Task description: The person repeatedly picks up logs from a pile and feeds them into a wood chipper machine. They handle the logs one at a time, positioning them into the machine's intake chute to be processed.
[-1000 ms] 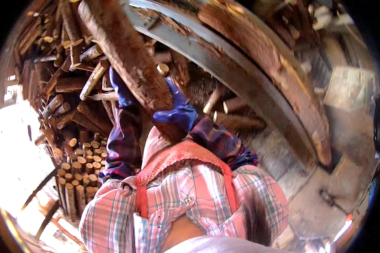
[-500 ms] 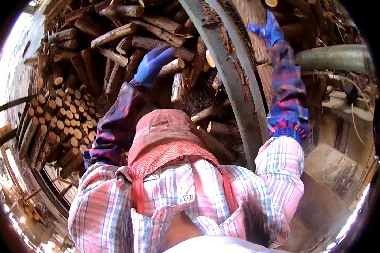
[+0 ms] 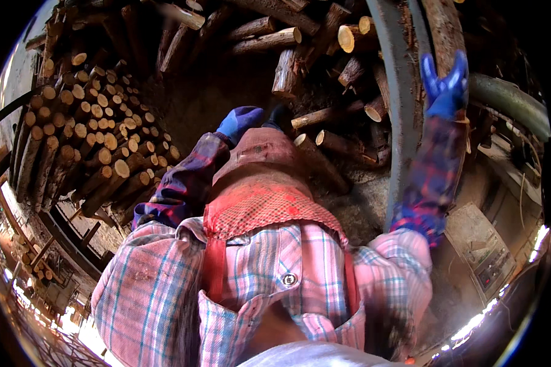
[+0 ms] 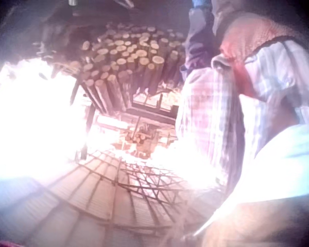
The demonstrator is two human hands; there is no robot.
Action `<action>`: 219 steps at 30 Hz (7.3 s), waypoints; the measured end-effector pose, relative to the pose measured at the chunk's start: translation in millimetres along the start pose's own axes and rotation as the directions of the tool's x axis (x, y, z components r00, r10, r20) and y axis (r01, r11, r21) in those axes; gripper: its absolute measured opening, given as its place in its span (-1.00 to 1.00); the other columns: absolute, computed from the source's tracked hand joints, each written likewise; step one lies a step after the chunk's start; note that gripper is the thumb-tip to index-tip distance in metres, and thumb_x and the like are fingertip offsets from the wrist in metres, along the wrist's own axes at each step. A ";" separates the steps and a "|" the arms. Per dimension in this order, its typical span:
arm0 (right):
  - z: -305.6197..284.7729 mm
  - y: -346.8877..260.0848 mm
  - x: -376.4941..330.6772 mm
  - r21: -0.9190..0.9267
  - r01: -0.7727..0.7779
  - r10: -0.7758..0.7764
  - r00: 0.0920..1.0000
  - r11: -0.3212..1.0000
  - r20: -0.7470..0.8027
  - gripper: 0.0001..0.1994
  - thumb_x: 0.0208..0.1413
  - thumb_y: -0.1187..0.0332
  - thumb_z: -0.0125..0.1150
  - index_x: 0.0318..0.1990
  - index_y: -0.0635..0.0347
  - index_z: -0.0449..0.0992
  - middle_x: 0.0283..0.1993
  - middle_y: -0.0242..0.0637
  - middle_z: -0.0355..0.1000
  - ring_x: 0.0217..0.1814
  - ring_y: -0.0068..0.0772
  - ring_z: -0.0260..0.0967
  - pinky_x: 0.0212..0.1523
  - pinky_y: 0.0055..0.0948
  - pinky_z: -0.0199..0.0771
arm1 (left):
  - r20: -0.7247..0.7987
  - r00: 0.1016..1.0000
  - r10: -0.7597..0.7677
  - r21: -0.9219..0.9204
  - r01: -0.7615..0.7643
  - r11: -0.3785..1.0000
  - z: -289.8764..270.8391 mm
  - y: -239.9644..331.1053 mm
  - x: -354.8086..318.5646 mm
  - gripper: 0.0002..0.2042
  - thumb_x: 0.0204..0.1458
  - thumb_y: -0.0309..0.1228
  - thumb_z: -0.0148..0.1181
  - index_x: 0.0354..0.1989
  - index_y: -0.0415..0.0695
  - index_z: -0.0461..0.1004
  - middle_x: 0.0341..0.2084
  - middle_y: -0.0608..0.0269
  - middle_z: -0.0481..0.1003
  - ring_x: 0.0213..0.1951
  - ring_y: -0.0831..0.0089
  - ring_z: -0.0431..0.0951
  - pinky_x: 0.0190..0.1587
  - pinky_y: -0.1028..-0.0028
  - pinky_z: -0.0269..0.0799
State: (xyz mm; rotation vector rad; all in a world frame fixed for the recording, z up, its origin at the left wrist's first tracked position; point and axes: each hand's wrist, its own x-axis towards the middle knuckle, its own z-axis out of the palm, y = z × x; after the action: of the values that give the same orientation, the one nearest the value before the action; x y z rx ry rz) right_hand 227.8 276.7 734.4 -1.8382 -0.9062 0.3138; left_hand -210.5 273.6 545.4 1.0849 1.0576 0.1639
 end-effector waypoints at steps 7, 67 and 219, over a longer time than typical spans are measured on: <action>114.6 148.3 -324.0 -0.455 -0.138 0.444 0.584 0.879 0.680 -0.40 -0.10 -0.04 0.25 0.00 0.21 0.37 -0.12 0.12 0.43 -0.02 0.11 0.39 0.00 -0.13 0.39 | 0.053 0.973 -0.225 -0.163 0.231 0.959 -33.2 -95.5 4.3 -0.68 0.05 -0.24 0.14 -0.20 -0.28 0.52 -0.41 0.25 0.51 -0.37 0.50 0.45 -0.25 0.48 0.40; 0.1 424.8 -576.6 0.843 -0.533 0.991 0.051 -0.076 0.122 -0.23 0.07 -0.26 -0.15 0.30 0.11 0.09 0.36 -0.23 0.04 0.37 -0.13 0.01 0.33 -0.04 -0.01 | -0.407 0.795 -0.451 -0.503 0.218 0.837 -124.7 -342.3 -42.6 -0.53 0.20 -0.20 -0.11 0.26 -0.10 0.18 0.25 0.27 0.18 0.26 0.34 0.16 0.29 0.27 0.01; 4.4 13.3 -97.7 0.384 -0.234 -0.009 0.844 0.893 0.537 -0.39 -0.09 0.35 0.37 0.17 0.18 0.29 0.08 -0.27 0.36 0.08 -0.36 0.32 0.18 -0.35 0.30 | -0.128 0.858 0.497 -0.399 -0.503 0.767 192.1 65.7 -38.6 -0.28 0.03 -0.36 0.24 0.32 -0.17 -0.03 0.12 0.03 0.27 0.15 0.31 0.28 0.19 0.32 0.20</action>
State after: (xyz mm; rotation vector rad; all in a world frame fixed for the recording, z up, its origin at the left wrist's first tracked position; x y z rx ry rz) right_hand 164.4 207.9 702.8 -1.3964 -0.9891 1.0590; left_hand -59.9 161.5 631.9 0.9436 0.6716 0.8017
